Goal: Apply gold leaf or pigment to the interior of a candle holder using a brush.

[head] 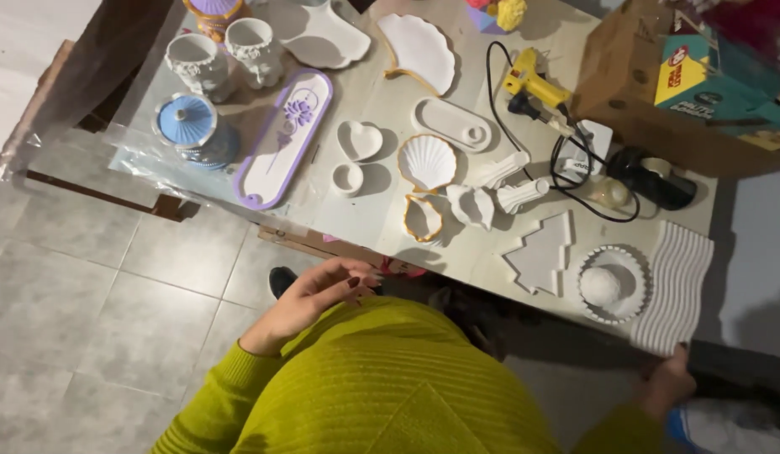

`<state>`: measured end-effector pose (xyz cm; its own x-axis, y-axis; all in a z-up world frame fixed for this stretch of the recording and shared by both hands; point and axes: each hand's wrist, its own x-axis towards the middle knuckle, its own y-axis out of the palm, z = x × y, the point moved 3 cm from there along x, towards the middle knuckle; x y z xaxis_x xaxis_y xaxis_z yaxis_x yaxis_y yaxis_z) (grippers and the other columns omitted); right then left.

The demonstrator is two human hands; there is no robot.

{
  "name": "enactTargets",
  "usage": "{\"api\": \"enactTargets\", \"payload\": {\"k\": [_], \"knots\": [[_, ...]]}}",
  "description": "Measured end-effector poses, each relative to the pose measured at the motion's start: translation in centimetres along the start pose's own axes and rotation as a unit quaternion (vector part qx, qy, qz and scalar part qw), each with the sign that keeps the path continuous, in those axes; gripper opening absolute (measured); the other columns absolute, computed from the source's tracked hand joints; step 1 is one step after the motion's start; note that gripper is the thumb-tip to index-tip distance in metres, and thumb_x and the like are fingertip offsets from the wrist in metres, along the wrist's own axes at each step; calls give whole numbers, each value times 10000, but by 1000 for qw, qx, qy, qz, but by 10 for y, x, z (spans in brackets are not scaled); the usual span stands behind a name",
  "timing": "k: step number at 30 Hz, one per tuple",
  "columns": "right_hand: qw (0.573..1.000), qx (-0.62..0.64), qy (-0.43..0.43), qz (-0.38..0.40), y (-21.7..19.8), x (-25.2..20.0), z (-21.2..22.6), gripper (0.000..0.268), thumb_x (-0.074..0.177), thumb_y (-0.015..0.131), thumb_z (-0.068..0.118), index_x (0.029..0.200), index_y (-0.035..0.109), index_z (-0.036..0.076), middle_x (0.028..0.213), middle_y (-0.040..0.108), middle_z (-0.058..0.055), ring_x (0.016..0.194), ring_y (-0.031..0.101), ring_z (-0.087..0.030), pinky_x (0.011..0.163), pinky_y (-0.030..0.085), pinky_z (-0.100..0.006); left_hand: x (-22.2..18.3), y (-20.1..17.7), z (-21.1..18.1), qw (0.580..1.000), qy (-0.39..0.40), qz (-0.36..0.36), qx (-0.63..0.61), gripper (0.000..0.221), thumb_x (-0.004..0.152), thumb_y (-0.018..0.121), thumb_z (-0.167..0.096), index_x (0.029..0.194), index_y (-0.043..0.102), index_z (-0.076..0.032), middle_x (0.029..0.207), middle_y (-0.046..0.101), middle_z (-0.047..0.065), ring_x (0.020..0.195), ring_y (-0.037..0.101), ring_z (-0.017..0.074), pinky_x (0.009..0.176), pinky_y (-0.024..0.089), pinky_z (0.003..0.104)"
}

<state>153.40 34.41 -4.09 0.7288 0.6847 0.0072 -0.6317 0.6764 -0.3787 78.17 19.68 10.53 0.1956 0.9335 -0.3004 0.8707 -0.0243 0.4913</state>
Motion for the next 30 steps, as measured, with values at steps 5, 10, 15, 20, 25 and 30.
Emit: {"api": "enactTargets", "payload": {"k": [5,10,15,20,25,30], "knots": [[993,51,-77,68,110,-30,45,374,1061,714,322,865,643,11,811,598,-83,624,534,-207,532,375,-360,-5,-19,-4,998,27,-43,-29,256,1024,577,-109,1262,623,-27,1146,711,60,1034,682,142,884,553,292],[973,103,-154,135,198,-67,100,357,1066,697,317,898,623,10,817,587,-86,622,532,-202,533,385,-351,-11,-48,-1,993,80,-86,-27,90,1005,661,-58,1078,667,-7,964,701,35,853,664,106,771,556,272],[947,149,-224,174,248,-112,149,342,1071,680,312,930,603,10,823,577,-89,620,531,-197,535,395,-343,-23,-69,-26,989,133,-57,-4,96,968,714,-50,886,673,-24,839,680,-8,757,609,53,695,500,225],[923,180,-288,181,267,-154,188,328,1076,663,308,963,583,10,829,566,-92,618,530,-193,536,406,-334,-43,-109,-58,988,128,-75,29,302,1013,674,-144,730,633,-45,662,622,-23,589,535,39,552,427,219],[899,203,-347,175,282,-204,241,316,1081,646,304,996,563,11,836,556,-95,617,530,-188,538,417,-327,-61,-146,-91,984,145,-80,60,475,1049,643,-191,600,573,-54,524,535,-27,467,427,35,460,343,234],[869,222,-408,168,301,-262,300,306,1086,629,300,1028,543,12,842,545,-98,615,529,-184,539,429,-319,-58,-177,-103,989,136,-44,41,479,1043,629,-176,587,560,-49,505,493,-44,449,376,28,458,319,253]]}}
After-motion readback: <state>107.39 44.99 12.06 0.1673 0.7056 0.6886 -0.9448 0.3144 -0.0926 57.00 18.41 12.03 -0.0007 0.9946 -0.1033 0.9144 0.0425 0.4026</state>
